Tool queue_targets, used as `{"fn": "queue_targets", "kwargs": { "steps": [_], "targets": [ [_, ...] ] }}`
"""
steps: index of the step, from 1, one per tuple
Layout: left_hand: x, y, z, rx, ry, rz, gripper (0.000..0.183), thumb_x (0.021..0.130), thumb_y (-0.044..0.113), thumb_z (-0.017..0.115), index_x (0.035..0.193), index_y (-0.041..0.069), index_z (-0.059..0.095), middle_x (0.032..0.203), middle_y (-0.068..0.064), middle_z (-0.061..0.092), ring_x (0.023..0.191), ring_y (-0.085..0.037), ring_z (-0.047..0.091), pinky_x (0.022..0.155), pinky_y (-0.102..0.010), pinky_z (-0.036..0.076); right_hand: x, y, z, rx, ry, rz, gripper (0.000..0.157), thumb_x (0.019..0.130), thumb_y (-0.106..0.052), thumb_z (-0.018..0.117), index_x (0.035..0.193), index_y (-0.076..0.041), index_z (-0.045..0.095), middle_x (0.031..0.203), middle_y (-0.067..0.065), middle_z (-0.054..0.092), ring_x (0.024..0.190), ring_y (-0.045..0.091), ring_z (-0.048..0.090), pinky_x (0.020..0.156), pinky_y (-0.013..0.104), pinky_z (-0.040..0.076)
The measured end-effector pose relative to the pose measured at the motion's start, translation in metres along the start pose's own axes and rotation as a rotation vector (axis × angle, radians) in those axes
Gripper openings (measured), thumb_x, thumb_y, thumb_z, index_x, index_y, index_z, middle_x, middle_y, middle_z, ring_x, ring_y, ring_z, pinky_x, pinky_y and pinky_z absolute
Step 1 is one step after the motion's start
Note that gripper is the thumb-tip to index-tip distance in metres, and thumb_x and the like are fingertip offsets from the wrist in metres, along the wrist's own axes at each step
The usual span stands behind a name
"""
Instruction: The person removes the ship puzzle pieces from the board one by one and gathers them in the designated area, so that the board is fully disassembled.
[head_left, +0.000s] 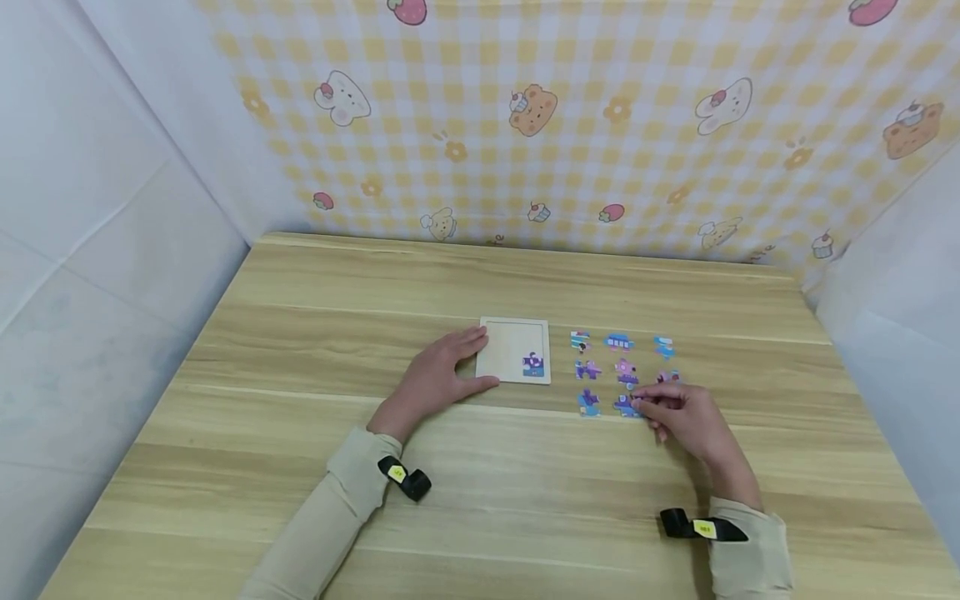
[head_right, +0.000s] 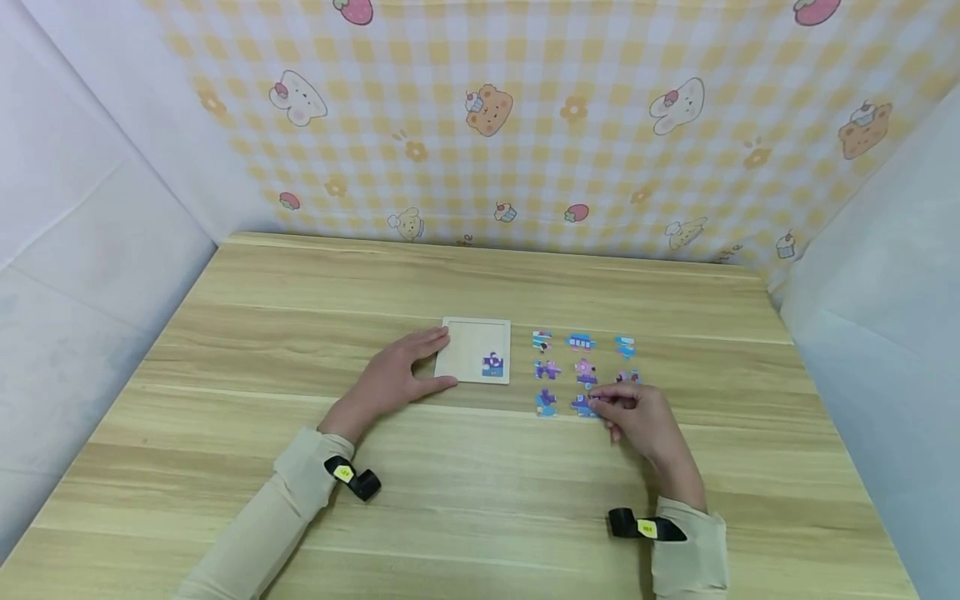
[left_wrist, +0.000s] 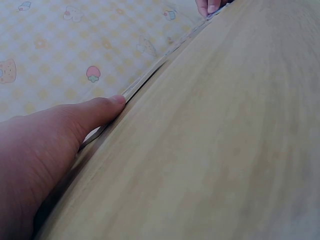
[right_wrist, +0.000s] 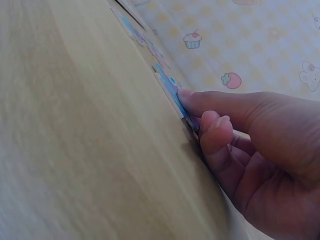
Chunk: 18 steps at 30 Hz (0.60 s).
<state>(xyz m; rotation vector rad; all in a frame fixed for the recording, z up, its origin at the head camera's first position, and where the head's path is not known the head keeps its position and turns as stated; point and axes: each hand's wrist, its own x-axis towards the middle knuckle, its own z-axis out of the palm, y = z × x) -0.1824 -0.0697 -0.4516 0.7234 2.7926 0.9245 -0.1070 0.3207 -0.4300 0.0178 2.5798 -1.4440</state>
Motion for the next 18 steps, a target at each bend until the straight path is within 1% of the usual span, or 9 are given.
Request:
{"fn": "queue_targets", "kwargs": {
  "steps": [7, 15, 18],
  "targets": [
    [0.0002, -0.0001, -0.0002, 0.001, -0.003, -0.001, 0.083, 0.090, 0.062, 0.073, 0.154, 0.013, 0.049, 0.163, 0.003, 0.041, 0.152, -0.022, 0.035, 0.124, -0.044, 0.030, 0.0003, -0.0001, 0.0009, -0.015, 0.005, 0.008, 0.020, 0.099, -0.009, 0.071, 0.113, 0.005, 0.076, 0.071, 0.010, 0.066, 0.053, 0.016, 0.057, 0.051, 0.027, 0.053],
    [0.0004, 0.0011, -0.0008, 0.001, -0.004, -0.009, 0.082, 0.091, 0.061, 0.072, 0.154, 0.014, 0.050, 0.163, 0.004, 0.041, 0.152, -0.021, 0.035, 0.125, -0.043, 0.029, 0.0017, 0.0002, 0.0005, 0.019, 0.003, 0.021, 0.023, 0.098, -0.007, 0.071, 0.116, 0.007, 0.074, 0.072, 0.012, 0.066, 0.053, 0.015, 0.056, 0.051, 0.026, 0.052],
    [0.0000, 0.0007, -0.0004, 0.001, -0.004, -0.011, 0.082, 0.091, 0.061, 0.072, 0.154, 0.014, 0.050, 0.163, 0.004, 0.041, 0.152, -0.021, 0.035, 0.125, -0.044, 0.030, 0.0013, 0.0000, 0.0009, 0.019, 0.005, 0.020, 0.024, 0.099, -0.007, 0.071, 0.117, 0.008, 0.074, 0.074, 0.012, 0.068, 0.054, 0.014, 0.058, 0.052, 0.026, 0.054]
  ]
}}
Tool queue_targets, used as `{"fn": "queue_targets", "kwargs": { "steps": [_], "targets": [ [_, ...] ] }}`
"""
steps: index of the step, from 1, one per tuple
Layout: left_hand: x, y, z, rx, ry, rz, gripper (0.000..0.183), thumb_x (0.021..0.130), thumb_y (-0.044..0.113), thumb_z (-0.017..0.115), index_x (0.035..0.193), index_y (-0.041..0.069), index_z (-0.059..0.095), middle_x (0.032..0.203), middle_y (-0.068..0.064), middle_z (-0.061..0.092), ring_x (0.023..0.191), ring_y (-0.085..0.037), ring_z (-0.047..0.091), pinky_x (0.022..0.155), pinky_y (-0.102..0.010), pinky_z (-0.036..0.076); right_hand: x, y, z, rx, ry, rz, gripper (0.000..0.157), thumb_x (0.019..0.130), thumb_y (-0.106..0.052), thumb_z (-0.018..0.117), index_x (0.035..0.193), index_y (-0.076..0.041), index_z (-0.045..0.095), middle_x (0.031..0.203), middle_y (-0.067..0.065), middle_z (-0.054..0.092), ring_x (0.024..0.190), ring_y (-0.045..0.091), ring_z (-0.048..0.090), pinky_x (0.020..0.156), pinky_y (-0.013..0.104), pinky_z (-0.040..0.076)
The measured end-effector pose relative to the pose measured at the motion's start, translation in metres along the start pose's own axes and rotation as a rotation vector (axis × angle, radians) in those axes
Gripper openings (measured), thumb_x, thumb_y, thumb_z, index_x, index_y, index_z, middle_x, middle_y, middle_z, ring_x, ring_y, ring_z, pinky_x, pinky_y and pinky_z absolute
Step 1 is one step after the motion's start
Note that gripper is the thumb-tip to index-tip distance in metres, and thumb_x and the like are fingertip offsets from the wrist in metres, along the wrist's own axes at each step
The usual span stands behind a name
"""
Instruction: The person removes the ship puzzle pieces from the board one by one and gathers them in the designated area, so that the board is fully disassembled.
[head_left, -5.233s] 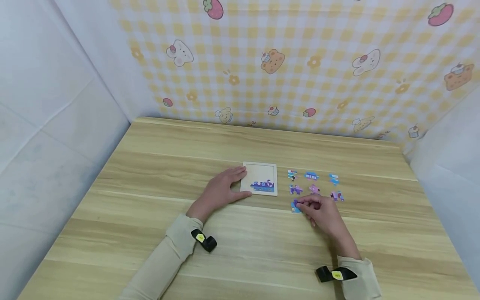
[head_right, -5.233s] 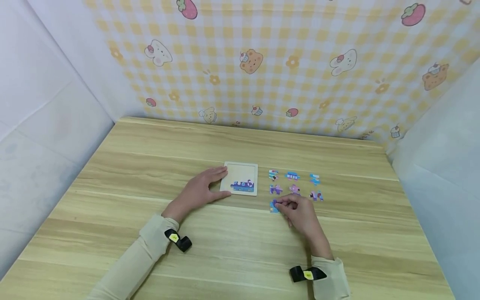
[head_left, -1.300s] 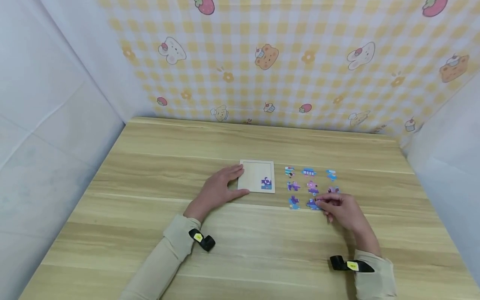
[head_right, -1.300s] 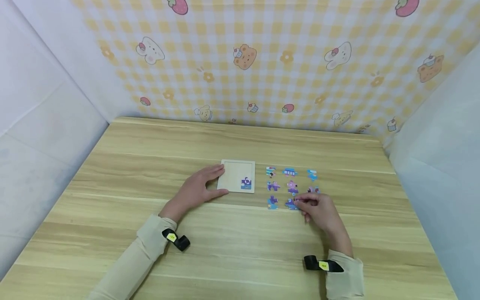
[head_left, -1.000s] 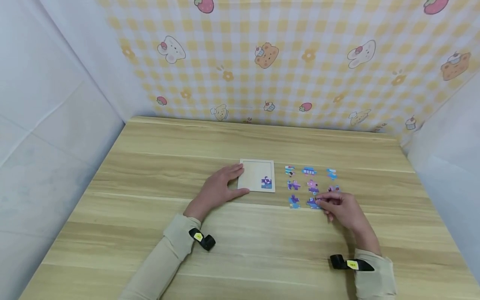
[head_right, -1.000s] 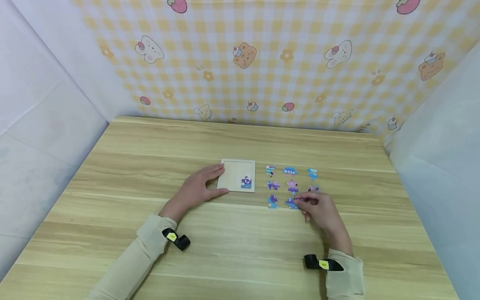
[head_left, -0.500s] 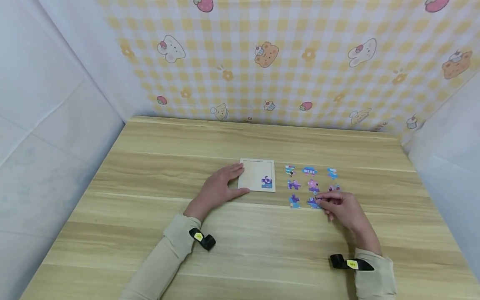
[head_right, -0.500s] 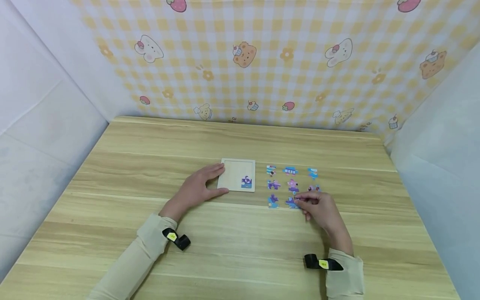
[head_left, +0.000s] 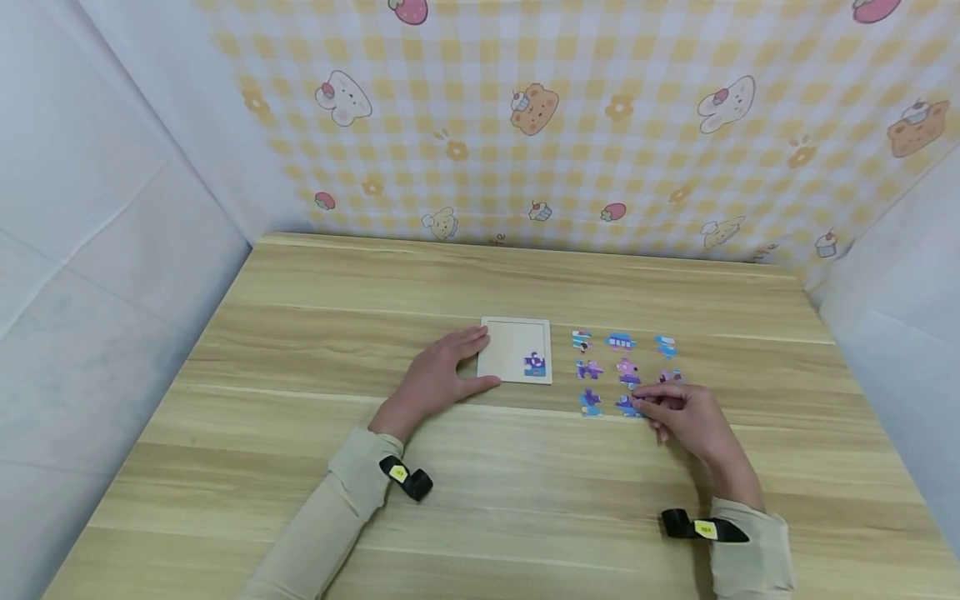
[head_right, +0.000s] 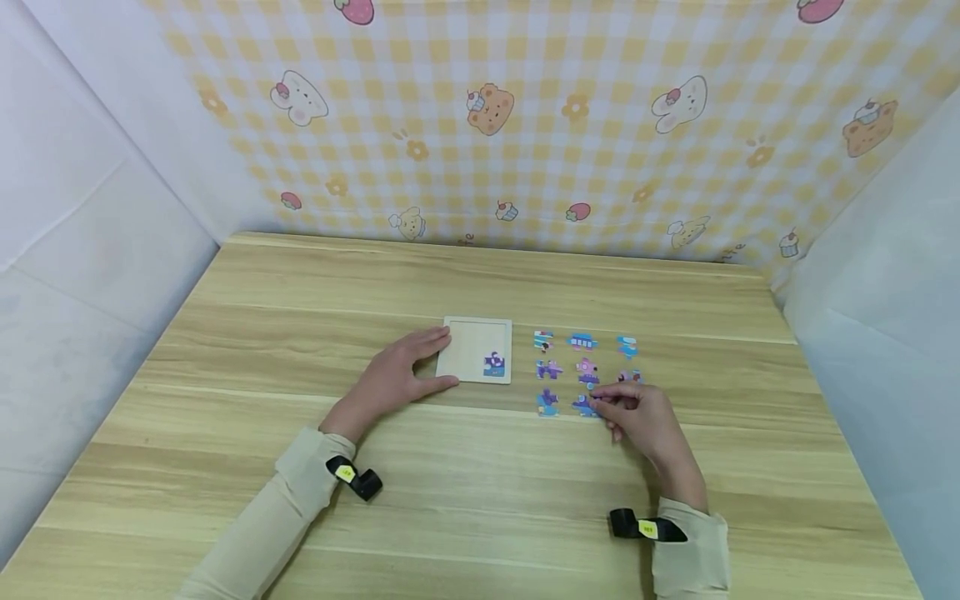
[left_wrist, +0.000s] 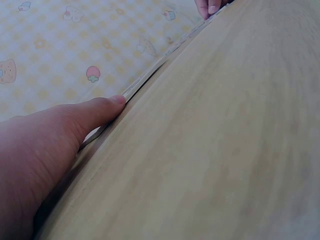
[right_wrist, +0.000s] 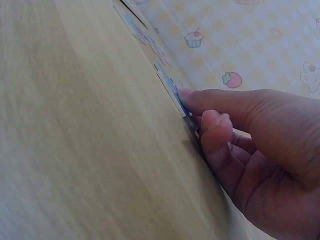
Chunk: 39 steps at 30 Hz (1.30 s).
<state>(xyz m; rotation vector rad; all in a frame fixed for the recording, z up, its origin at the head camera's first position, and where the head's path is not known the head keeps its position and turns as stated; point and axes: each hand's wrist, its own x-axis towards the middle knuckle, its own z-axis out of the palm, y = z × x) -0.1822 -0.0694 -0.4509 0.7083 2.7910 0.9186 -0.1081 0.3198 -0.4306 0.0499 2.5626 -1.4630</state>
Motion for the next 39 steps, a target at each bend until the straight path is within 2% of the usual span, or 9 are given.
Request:
{"fn": "queue_targets", "kwargs": {
  "steps": [8, 15, 19, 25, 28, 32, 36, 39],
  "targets": [
    [-0.002, -0.005, 0.000, 0.003, 0.008, -0.004, 0.083, 0.090, 0.062, 0.072, 0.153, 0.014, 0.050, 0.163, 0.004, 0.041, 0.152, -0.021, 0.035, 0.124, -0.044, 0.030, -0.001, -0.004, 0.002, 0.009, -0.016, -0.049, 0.022, 0.100, -0.012, 0.070, 0.112, 0.006, 0.073, 0.083, 0.014, 0.069, 0.061, 0.016, 0.064, 0.057, 0.029, 0.060],
    [-0.003, -0.008, -0.001, 0.008, 0.008, -0.006, 0.083, 0.090, 0.063, 0.072, 0.153, 0.013, 0.052, 0.163, 0.003, 0.042, 0.152, -0.021, 0.035, 0.125, -0.043, 0.030, 0.000, -0.005, 0.010, 0.084, 0.002, -0.076, 0.025, 0.105, -0.017, 0.064, 0.104, 0.007, 0.069, 0.072, 0.009, 0.064, 0.057, 0.016, 0.060, 0.051, 0.031, 0.058],
    [-0.004, -0.009, -0.003, 0.016, 0.010, 0.001, 0.082, 0.090, 0.062, 0.073, 0.152, 0.012, 0.052, 0.162, 0.003, 0.042, 0.151, -0.022, 0.037, 0.124, -0.044, 0.030, 0.007, -0.019, 0.021, 0.101, 0.011, -0.158, 0.025, 0.106, -0.018, 0.063, 0.103, 0.006, 0.068, 0.064, 0.006, 0.059, 0.049, 0.016, 0.055, 0.043, 0.030, 0.051],
    [-0.004, -0.009, -0.003, 0.005, 0.021, 0.008, 0.083, 0.089, 0.062, 0.073, 0.152, 0.012, 0.053, 0.161, 0.003, 0.044, 0.150, -0.022, 0.038, 0.124, -0.045, 0.032, 0.030, -0.047, 0.048, 0.128, -0.084, -0.228, 0.023, 0.106, -0.017, 0.062, 0.109, 0.004, 0.071, 0.063, 0.007, 0.056, 0.047, 0.012, 0.048, 0.039, 0.026, 0.044],
    [-0.004, -0.008, 0.000, -0.007, 0.022, 0.013, 0.082, 0.089, 0.061, 0.074, 0.152, 0.013, 0.053, 0.161, 0.004, 0.044, 0.150, -0.022, 0.038, 0.123, -0.044, 0.032, 0.040, -0.059, 0.064, 0.036, -0.109, -0.263, 0.021, 0.105, -0.016, 0.064, 0.112, 0.000, 0.075, 0.072, 0.006, 0.061, 0.051, 0.011, 0.050, 0.043, 0.024, 0.045],
    [-0.005, -0.005, 0.002, -0.013, 0.019, 0.025, 0.082, 0.089, 0.061, 0.073, 0.152, 0.012, 0.053, 0.161, 0.004, 0.044, 0.150, -0.021, 0.038, 0.123, -0.043, 0.032, 0.050, -0.072, 0.080, -0.148, -0.119, -0.329, 0.020, 0.101, -0.009, 0.068, 0.117, 0.000, 0.076, 0.088, 0.005, 0.068, 0.065, 0.013, 0.056, 0.053, 0.024, 0.048],
    [-0.005, -0.004, 0.002, 0.004, 0.028, 0.024, 0.082, 0.089, 0.062, 0.073, 0.152, 0.013, 0.053, 0.161, 0.004, 0.044, 0.150, -0.021, 0.038, 0.123, -0.042, 0.033, 0.058, -0.083, 0.089, -0.249, -0.149, -0.306, 0.029, 0.097, -0.006, 0.073, 0.124, 0.002, 0.072, 0.095, 0.007, 0.067, 0.072, 0.015, 0.056, 0.057, 0.024, 0.049],
    [-0.004, -0.004, 0.001, 0.013, 0.035, 0.034, 0.081, 0.090, 0.062, 0.072, 0.152, 0.013, 0.053, 0.162, 0.004, 0.043, 0.150, -0.021, 0.038, 0.123, -0.042, 0.032, 0.064, -0.089, 0.093, -0.276, -0.186, -0.270, 0.037, 0.095, -0.007, 0.074, 0.129, 0.006, 0.068, 0.097, 0.010, 0.065, 0.067, 0.014, 0.054, 0.056, 0.024, 0.047]
  ]
}}
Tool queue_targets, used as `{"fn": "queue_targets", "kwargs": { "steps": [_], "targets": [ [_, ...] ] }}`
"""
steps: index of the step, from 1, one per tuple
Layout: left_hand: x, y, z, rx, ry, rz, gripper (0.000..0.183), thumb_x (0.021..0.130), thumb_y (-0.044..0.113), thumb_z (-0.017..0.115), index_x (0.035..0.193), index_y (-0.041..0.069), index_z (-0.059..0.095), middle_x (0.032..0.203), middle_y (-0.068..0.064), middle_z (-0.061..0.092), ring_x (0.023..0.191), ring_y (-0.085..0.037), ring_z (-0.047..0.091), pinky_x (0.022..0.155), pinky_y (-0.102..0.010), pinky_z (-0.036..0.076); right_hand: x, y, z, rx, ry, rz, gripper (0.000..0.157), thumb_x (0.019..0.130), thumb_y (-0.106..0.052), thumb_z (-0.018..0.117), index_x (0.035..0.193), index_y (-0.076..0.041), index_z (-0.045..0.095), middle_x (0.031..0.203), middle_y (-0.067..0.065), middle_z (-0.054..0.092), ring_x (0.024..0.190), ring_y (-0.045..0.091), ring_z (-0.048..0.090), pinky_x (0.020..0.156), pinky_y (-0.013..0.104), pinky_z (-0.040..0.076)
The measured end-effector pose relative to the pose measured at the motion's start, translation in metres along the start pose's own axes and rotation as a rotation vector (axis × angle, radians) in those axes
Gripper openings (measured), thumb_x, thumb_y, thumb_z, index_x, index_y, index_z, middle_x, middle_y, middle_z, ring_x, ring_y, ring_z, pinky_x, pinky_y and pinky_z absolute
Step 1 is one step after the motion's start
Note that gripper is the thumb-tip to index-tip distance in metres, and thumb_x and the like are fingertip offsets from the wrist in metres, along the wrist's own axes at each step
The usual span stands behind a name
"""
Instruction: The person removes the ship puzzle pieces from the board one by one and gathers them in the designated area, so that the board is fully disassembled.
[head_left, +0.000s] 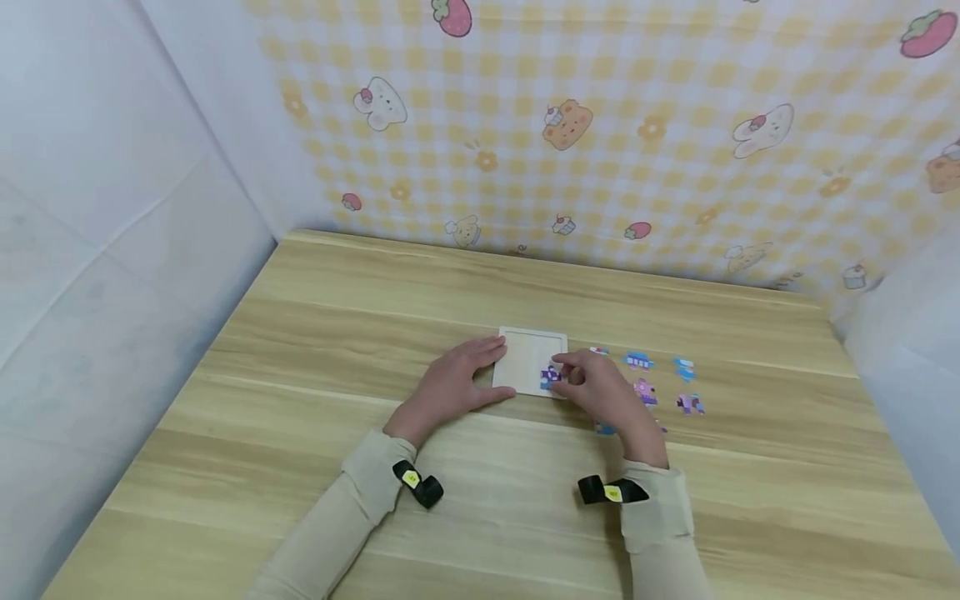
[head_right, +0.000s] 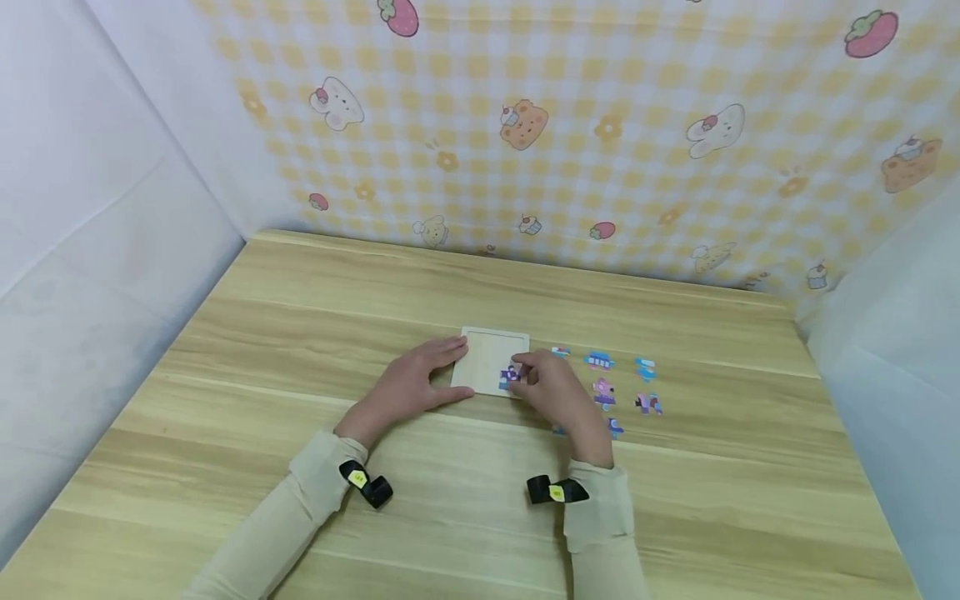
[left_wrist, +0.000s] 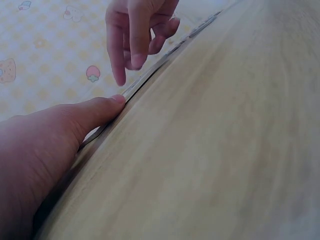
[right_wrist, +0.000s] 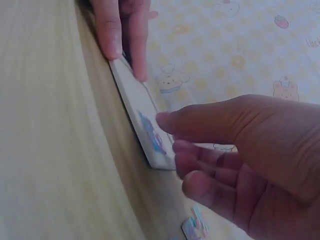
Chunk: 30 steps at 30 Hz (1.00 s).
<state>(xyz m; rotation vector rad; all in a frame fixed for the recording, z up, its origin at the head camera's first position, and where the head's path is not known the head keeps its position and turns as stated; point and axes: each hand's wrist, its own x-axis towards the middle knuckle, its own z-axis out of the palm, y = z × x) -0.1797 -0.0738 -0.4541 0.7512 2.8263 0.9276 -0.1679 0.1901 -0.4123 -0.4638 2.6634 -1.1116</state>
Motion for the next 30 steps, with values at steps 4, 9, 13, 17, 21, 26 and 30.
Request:
{"fn": "queue_targets", "kwargs": {
  "steps": [4, 9, 13, 17, 21, 26, 30],
  "targets": [
    [0.0005, 0.0008, 0.0000, -0.003, -0.006, 0.012, 0.081, 0.090, 0.060, 0.072, 0.152, 0.012, 0.053, 0.161, 0.004, 0.044, 0.150, -0.021, 0.039, 0.123, -0.042, 0.033, 0.0049, -0.0015, 0.0026, 0.013, -0.063, 0.027, 0.041, 0.095, -0.007, 0.075, 0.131, 0.010, 0.066, 0.094, 0.012, 0.062, 0.054, 0.013, 0.053, 0.052, 0.024, 0.047],
    [0.0005, 0.0020, -0.0019, -0.002, -0.007, 0.000, 0.080, 0.091, 0.059, 0.073, 0.153, 0.012, 0.052, 0.161, 0.004, 0.044, 0.150, -0.021, 0.038, 0.123, -0.043, 0.033, 0.0069, -0.0034, 0.0037, 0.022, -0.069, 0.062, 0.040, 0.095, -0.008, 0.075, 0.132, 0.008, 0.067, 0.095, 0.013, 0.062, 0.050, 0.014, 0.053, 0.051, 0.026, 0.049],
    [0.0019, 0.0015, -0.0023, -0.002, -0.016, -0.003, 0.080, 0.091, 0.059, 0.072, 0.153, 0.013, 0.051, 0.162, 0.004, 0.043, 0.151, -0.020, 0.037, 0.124, -0.041, 0.031, 0.0069, -0.0035, 0.0032, 0.007, -0.052, 0.069, 0.040, 0.095, -0.009, 0.075, 0.130, 0.007, 0.067, 0.100, 0.015, 0.066, 0.058, 0.015, 0.053, 0.050, 0.026, 0.047],
    [0.0025, 0.0011, -0.0022, -0.002, -0.018, -0.001, 0.080, 0.091, 0.059, 0.072, 0.153, 0.013, 0.051, 0.162, 0.004, 0.043, 0.151, -0.021, 0.037, 0.124, -0.042, 0.031, 0.0068, -0.0033, 0.0029, 0.000, -0.040, 0.066, 0.039, 0.094, -0.008, 0.076, 0.129, 0.007, 0.069, 0.103, 0.015, 0.067, 0.063, 0.016, 0.052, 0.050, 0.025, 0.046],
    [0.0033, 0.0000, -0.0009, 0.006, -0.015, 0.003, 0.081, 0.091, 0.060, 0.072, 0.153, 0.013, 0.051, 0.162, 0.004, 0.043, 0.150, -0.020, 0.038, 0.124, -0.041, 0.032, 0.0071, -0.0037, 0.0027, -0.004, -0.030, 0.075, 0.037, 0.094, -0.009, 0.077, 0.127, 0.006, 0.070, 0.102, 0.014, 0.068, 0.066, 0.017, 0.053, 0.052, 0.026, 0.046],
    [0.0037, -0.0014, 0.0003, 0.019, -0.016, 0.001, 0.081, 0.091, 0.061, 0.072, 0.153, 0.013, 0.051, 0.162, 0.005, 0.043, 0.151, -0.019, 0.037, 0.124, -0.040, 0.032, 0.0084, -0.0021, 0.0040, -0.009, -0.009, 0.077, 0.034, 0.092, -0.008, 0.079, 0.123, 0.004, 0.072, 0.100, 0.012, 0.067, 0.072, 0.019, 0.053, 0.058, 0.026, 0.047],
    [0.0040, -0.0008, -0.0001, 0.013, -0.017, 0.002, 0.080, 0.091, 0.060, 0.072, 0.153, 0.013, 0.052, 0.162, 0.005, 0.043, 0.151, -0.019, 0.037, 0.124, -0.040, 0.032, 0.0081, -0.0011, 0.0049, -0.015, 0.011, 0.083, 0.033, 0.091, -0.009, 0.080, 0.121, 0.003, 0.072, 0.099, 0.012, 0.064, 0.075, 0.021, 0.052, 0.060, 0.028, 0.046]
  ]
}}
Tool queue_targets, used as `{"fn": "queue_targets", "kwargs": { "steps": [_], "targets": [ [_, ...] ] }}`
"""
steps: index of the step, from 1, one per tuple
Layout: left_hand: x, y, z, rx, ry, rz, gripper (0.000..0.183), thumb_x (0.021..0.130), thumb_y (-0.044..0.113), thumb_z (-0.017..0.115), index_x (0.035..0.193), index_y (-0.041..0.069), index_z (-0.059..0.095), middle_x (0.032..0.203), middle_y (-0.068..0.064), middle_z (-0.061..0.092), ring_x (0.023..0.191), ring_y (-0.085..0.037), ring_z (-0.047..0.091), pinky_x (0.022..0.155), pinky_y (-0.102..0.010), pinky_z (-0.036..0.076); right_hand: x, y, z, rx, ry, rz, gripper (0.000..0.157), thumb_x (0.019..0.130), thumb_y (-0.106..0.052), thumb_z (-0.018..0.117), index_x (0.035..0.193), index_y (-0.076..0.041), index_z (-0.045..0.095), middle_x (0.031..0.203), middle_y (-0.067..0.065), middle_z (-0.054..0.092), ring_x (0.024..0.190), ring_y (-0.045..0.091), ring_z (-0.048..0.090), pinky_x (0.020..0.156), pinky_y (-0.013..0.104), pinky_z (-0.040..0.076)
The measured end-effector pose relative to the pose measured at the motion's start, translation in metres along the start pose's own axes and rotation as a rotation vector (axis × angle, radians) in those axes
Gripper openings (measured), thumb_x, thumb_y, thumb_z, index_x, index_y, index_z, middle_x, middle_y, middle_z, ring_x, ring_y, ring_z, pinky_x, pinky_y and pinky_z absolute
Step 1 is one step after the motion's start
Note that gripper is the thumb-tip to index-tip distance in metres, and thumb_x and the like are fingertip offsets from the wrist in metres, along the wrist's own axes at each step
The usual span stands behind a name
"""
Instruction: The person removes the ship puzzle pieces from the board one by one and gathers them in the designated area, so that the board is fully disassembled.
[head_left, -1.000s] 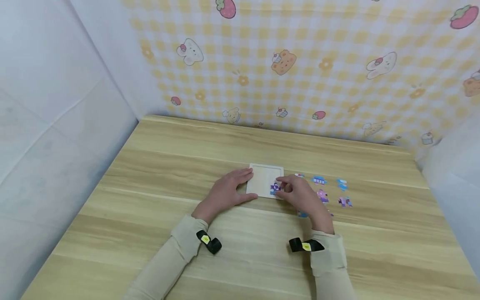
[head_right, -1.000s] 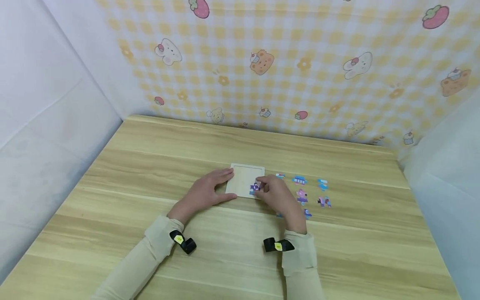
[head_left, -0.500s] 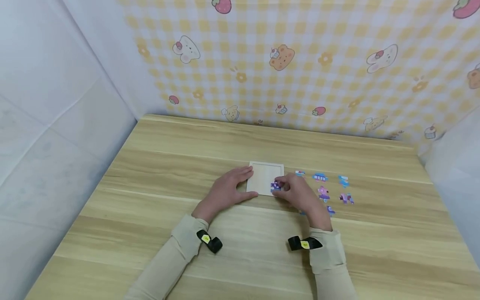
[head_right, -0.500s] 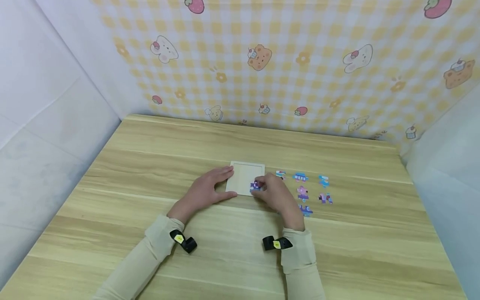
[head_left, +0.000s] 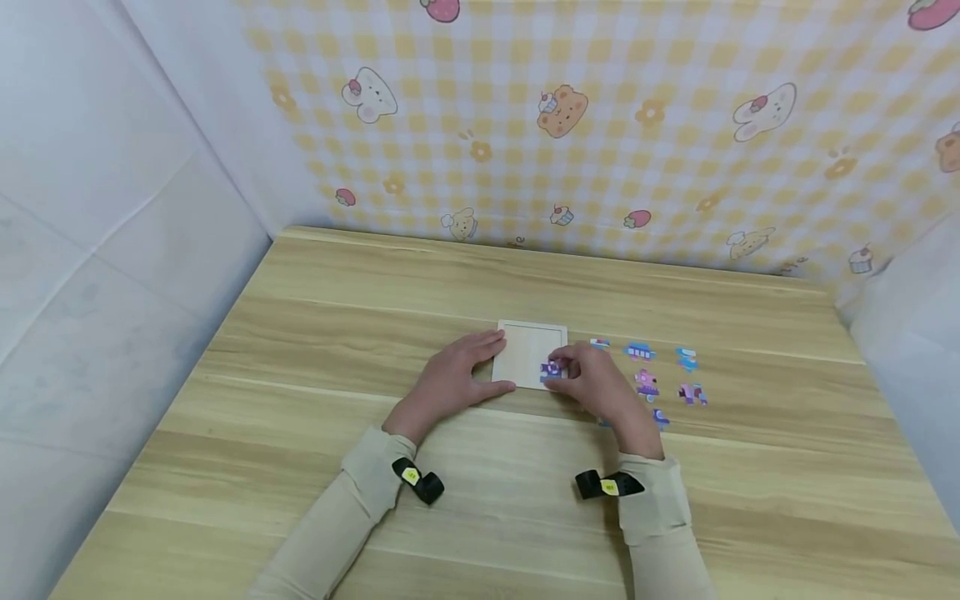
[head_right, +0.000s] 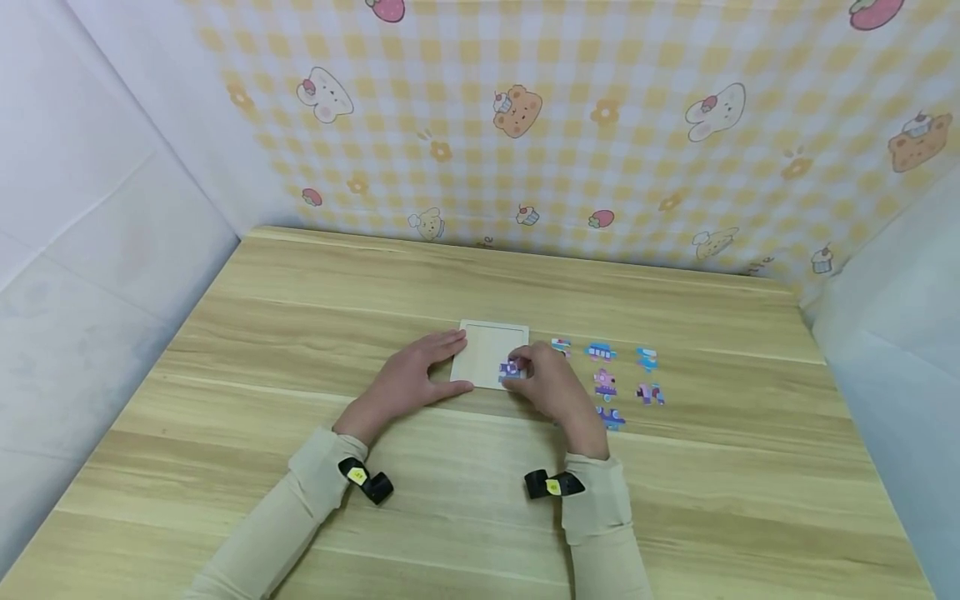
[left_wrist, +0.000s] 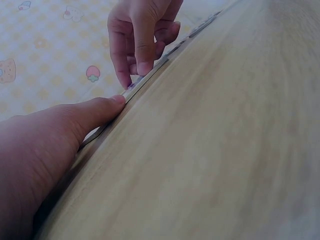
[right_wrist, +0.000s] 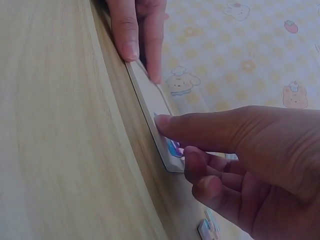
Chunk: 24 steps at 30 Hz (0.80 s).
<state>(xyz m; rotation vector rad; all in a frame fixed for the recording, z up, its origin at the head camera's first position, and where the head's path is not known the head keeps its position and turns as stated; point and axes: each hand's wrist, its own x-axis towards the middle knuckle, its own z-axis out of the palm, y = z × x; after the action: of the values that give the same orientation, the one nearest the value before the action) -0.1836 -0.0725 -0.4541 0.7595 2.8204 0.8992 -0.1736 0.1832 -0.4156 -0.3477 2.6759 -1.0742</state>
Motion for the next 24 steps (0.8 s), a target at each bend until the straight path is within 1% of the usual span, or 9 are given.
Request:
{"fn": "queue_targets", "kwargs": {
  "steps": [4, 13, 16, 19, 21, 24],
  "targets": [
    [0.000, 0.001, -0.001, 0.000, -0.001, -0.005, 0.080, 0.091, 0.060, 0.072, 0.153, 0.013, 0.052, 0.162, 0.005, 0.043, 0.151, -0.019, 0.037, 0.124, -0.039, 0.031, 0.000, -0.001, 0.000, -0.008, 0.023, -0.008, 0.032, 0.089, -0.008, 0.082, 0.118, 0.002, 0.071, 0.102, 0.013, 0.060, 0.078, 0.022, 0.051, 0.064, 0.030, 0.046],
    [0.001, 0.002, -0.001, 0.003, 0.001, -0.004, 0.081, 0.090, 0.061, 0.073, 0.152, 0.014, 0.052, 0.162, 0.005, 0.043, 0.151, -0.019, 0.037, 0.124, -0.039, 0.031, -0.002, 0.000, -0.003, 0.033, 0.044, -0.032, 0.027, 0.089, -0.004, 0.081, 0.112, -0.005, 0.066, 0.099, 0.010, 0.066, 0.080, 0.022, 0.056, 0.070, 0.032, 0.049],
    [0.001, 0.002, -0.001, 0.003, 0.004, -0.003, 0.081, 0.090, 0.061, 0.073, 0.152, 0.013, 0.053, 0.161, 0.005, 0.044, 0.150, -0.019, 0.038, 0.124, -0.039, 0.031, -0.004, 0.002, -0.004, 0.047, 0.055, -0.062, 0.022, 0.091, -0.004, 0.079, 0.110, -0.007, 0.067, 0.098, 0.009, 0.068, 0.078, 0.020, 0.058, 0.067, 0.029, 0.051],
    [0.000, 0.003, -0.001, 0.003, 0.003, -0.006, 0.081, 0.090, 0.061, 0.073, 0.152, 0.014, 0.053, 0.161, 0.005, 0.044, 0.150, -0.019, 0.038, 0.124, -0.039, 0.032, -0.008, 0.002, -0.008, 0.077, 0.079, -0.104, 0.016, 0.093, -0.007, 0.077, 0.108, -0.008, 0.070, 0.096, 0.007, 0.071, 0.072, 0.018, 0.059, 0.062, 0.026, 0.050],
    [0.000, 0.003, -0.001, -0.007, 0.004, -0.006, 0.081, 0.090, 0.061, 0.073, 0.152, 0.013, 0.053, 0.161, 0.004, 0.044, 0.150, -0.019, 0.038, 0.124, -0.040, 0.032, -0.013, 0.003, -0.012, 0.110, 0.107, -0.127, 0.014, 0.095, -0.010, 0.076, 0.109, -0.008, 0.073, 0.095, 0.005, 0.072, 0.069, 0.017, 0.058, 0.058, 0.025, 0.049],
    [-0.002, 0.003, -0.001, -0.022, 0.006, -0.012, 0.080, 0.090, 0.060, 0.074, 0.152, 0.013, 0.054, 0.161, 0.004, 0.044, 0.151, -0.020, 0.037, 0.124, -0.041, 0.032, -0.023, 0.007, -0.023, 0.165, 0.174, -0.154, 0.018, 0.096, -0.013, 0.076, 0.113, -0.007, 0.075, 0.094, 0.006, 0.073, 0.066, 0.015, 0.057, 0.055, 0.023, 0.047]
  ]
}}
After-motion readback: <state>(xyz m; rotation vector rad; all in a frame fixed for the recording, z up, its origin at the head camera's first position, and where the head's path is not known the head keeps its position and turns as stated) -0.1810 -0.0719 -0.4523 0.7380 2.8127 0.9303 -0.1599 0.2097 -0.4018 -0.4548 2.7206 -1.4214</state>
